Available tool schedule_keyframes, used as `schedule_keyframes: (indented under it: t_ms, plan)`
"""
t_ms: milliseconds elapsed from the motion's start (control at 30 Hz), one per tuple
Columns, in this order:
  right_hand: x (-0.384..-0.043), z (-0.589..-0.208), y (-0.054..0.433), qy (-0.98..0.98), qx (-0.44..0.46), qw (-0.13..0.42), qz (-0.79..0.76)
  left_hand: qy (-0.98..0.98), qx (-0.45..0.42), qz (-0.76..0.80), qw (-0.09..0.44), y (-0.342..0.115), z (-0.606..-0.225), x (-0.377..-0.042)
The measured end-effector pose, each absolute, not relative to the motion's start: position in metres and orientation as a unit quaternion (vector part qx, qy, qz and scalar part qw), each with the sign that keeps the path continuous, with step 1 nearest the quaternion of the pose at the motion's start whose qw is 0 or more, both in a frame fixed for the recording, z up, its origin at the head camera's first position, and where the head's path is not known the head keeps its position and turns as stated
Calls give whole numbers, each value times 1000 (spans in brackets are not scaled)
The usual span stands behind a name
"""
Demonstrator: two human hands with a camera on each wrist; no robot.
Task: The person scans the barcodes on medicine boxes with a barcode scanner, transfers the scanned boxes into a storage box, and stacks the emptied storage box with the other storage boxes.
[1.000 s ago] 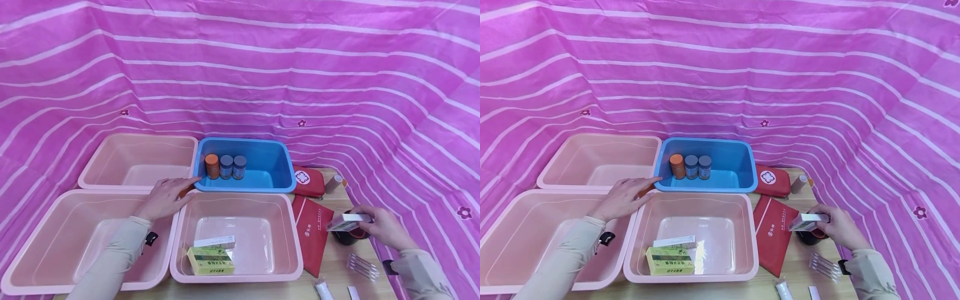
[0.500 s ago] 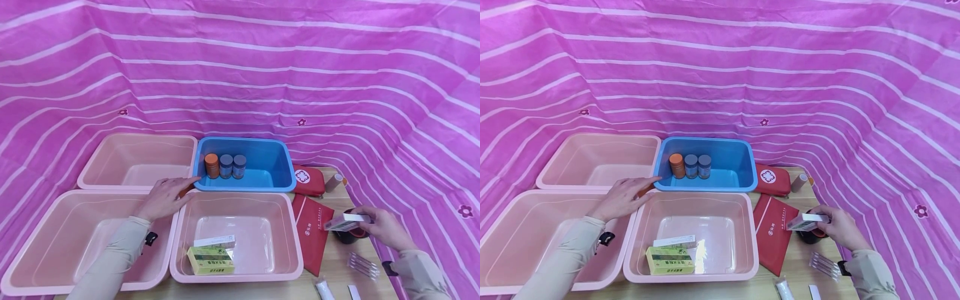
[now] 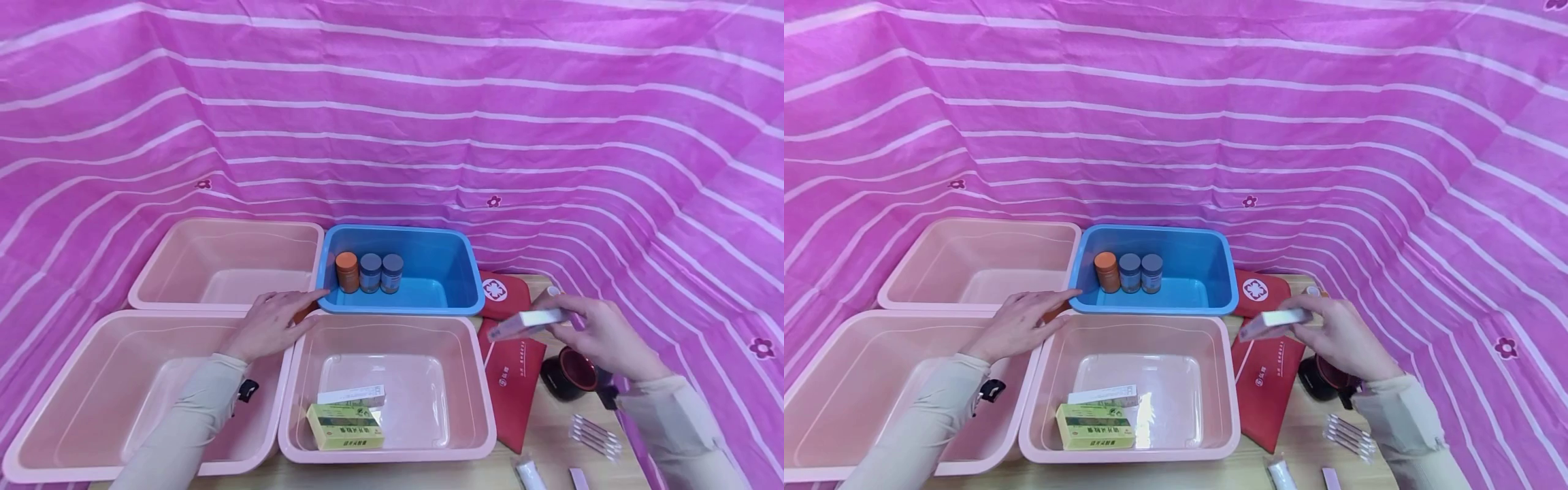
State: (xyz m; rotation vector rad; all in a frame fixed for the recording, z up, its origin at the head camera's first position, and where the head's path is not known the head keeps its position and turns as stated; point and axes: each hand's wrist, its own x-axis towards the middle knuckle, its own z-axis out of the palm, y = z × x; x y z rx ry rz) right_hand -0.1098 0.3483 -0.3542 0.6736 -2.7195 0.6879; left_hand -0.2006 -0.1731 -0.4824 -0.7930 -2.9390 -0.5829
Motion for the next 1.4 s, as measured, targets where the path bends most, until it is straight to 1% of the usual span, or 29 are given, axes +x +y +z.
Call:
schedule_keyframes:
  t_ms: [133, 367, 567, 800, 967, 1167, 1400]
  plan:
    - [-132, -331, 308, -925, 271, 120, 238, -948, -256, -189, 19, -175, -483, -200]
    - [-183, -308, 228, -902, 317, 44, 290, -947, -258, -189, 27, -176, -484, -199]
    - [-229, -303, 154, -876, 359, 0, 321, -949, -254, -188, 26, -177, -484, -199]
    - [-272, -311, 67, -874, 375, -51, 304, -947, -260, -187, 35, -178, -483, -200]
    - [-303, -326, 16, -887, 360, -80, 279, -947, -261, -183, 35, -176, -481, -201]
    - [-330, -338, -23, -901, 316, -78, 286, -948, -255, -190, 27, -176, -480, -200]
    - [-344, -352, -49, -903, 284, -91, 310, -947, -260, -185, 35, -176, -481, -202]
